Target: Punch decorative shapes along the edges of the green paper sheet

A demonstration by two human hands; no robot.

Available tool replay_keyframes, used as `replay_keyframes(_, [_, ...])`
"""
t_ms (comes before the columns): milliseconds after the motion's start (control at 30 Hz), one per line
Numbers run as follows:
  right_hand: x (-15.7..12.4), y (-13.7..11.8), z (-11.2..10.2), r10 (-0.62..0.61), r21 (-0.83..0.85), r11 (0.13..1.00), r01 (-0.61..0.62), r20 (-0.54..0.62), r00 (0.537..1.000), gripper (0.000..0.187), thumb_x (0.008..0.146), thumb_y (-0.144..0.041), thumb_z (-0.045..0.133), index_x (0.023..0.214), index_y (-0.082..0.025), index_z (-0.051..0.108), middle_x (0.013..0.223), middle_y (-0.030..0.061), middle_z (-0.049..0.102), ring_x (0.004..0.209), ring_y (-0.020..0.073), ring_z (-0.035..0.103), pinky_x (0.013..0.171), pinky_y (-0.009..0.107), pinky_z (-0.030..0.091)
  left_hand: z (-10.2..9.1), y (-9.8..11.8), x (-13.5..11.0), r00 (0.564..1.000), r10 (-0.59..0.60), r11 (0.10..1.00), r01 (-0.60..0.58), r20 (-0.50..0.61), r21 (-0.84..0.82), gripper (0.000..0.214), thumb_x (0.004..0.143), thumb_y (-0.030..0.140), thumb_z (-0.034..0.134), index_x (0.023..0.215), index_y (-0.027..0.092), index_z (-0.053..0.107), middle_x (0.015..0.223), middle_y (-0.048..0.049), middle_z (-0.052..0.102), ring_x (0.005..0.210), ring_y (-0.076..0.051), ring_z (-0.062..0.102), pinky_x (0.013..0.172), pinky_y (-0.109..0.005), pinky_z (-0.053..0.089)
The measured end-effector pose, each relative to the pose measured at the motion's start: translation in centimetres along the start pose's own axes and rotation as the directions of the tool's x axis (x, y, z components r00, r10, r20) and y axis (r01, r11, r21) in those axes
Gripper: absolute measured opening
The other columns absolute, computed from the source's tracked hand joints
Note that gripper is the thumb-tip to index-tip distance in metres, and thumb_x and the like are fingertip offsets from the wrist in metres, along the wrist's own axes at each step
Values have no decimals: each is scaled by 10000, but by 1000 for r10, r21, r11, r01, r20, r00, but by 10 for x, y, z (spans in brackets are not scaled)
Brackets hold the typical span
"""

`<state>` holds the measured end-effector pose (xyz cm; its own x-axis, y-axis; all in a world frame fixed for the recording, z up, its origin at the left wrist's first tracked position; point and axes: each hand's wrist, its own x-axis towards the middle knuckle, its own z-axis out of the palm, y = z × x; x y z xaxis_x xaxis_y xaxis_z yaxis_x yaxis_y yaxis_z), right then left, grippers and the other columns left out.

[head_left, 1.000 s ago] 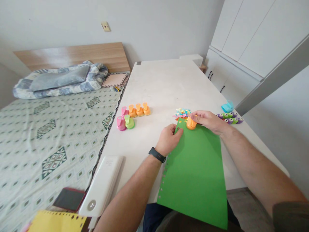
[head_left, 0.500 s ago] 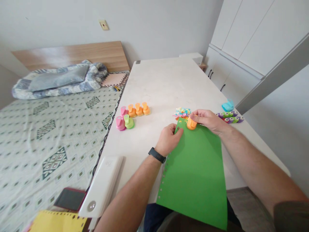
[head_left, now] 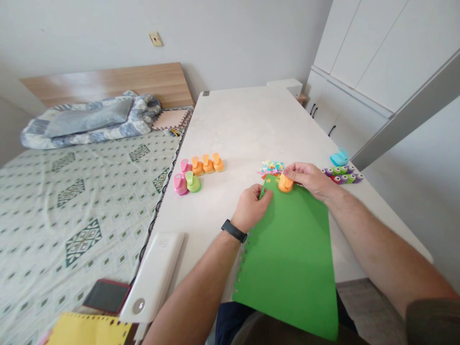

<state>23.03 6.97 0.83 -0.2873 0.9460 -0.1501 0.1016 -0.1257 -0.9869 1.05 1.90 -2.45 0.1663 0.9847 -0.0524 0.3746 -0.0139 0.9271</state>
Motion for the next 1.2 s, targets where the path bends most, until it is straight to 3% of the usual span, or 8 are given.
replay_keyframes(133, [-3, -3, 0, 4, -47, 999, -1, 51, 999, 503, 719, -642, 816, 925, -191, 732, 896, 68, 770, 785, 196, 679, 743, 332, 535, -1, 2, 0, 1000, -6, 1000, 6, 8, 19, 302, 902, 464, 586, 825, 173, 608, 662, 27, 538, 573, -96, 424, 511, -229, 257])
replay_keyframes(267, [0, -2, -2, 13, -6, 1000, -13, 28, 1000, 474, 750, -616, 808, 945, -190, 736, 907, 74, 774, 827, 204, 697, 762, 324, 555, -2, 4, -1, 1000, -10, 999, 9, 3, 53, 306, 902, 461, 583, 811, 170, 604, 657, 26, 526, 577, -98, 419, 513, -233, 244])
replay_keyframes(533, [10, 4, -13, -96, 62, 992, 114, -246, 965, 439, 815, -623, 745, 901, -193, 763, 918, 90, 777, 760, 183, 692, 643, 275, 543, -3, 3, -1, 1000, -7, 997, 7, -2, 73, 307, 903, 458, 571, 792, 173, 588, 650, 33, 510, 582, -99, 414, 524, -234, 243])
replay_keyframes(833, [14, 9, -8, -111, 76, 987, 138, -288, 951, 423, 832, -610, 735, 933, -200, 765, 938, 87, 778, 767, 177, 685, 644, 272, 543, -3, 7, -2, 1000, -31, 994, 30, 4, 107, 275, 887, 424, 572, 761, 179, 563, 619, 48, 483, 568, -96, 404, 532, -243, 252])
replay_keyframes(1100, [15, -31, 15, -209, -69, 977, 200, -179, 961, 460, 875, -632, 670, 965, -186, 740, 914, 93, 774, 727, 167, 665, 631, 275, 509, 0, 12, -10, 988, 151, 964, -154, 28, 218, 242, 900, 334, 548, 715, 193, 480, 600, 56, 424, 566, -101, 372, 558, -267, 242])
replay_keyframes(1200, [18, -45, 26, -306, -181, 944, 275, -175, 936, 483, 887, -642, 646, 1042, -189, 711, 936, 91, 772, 771, 180, 684, 645, 277, 512, 2, 16, -15, 963, 251, 932, -268, 100, 244, 229, 914, 317, 535, 726, 194, 492, 603, 48, 452, 561, -104, 386, 568, -266, 256])
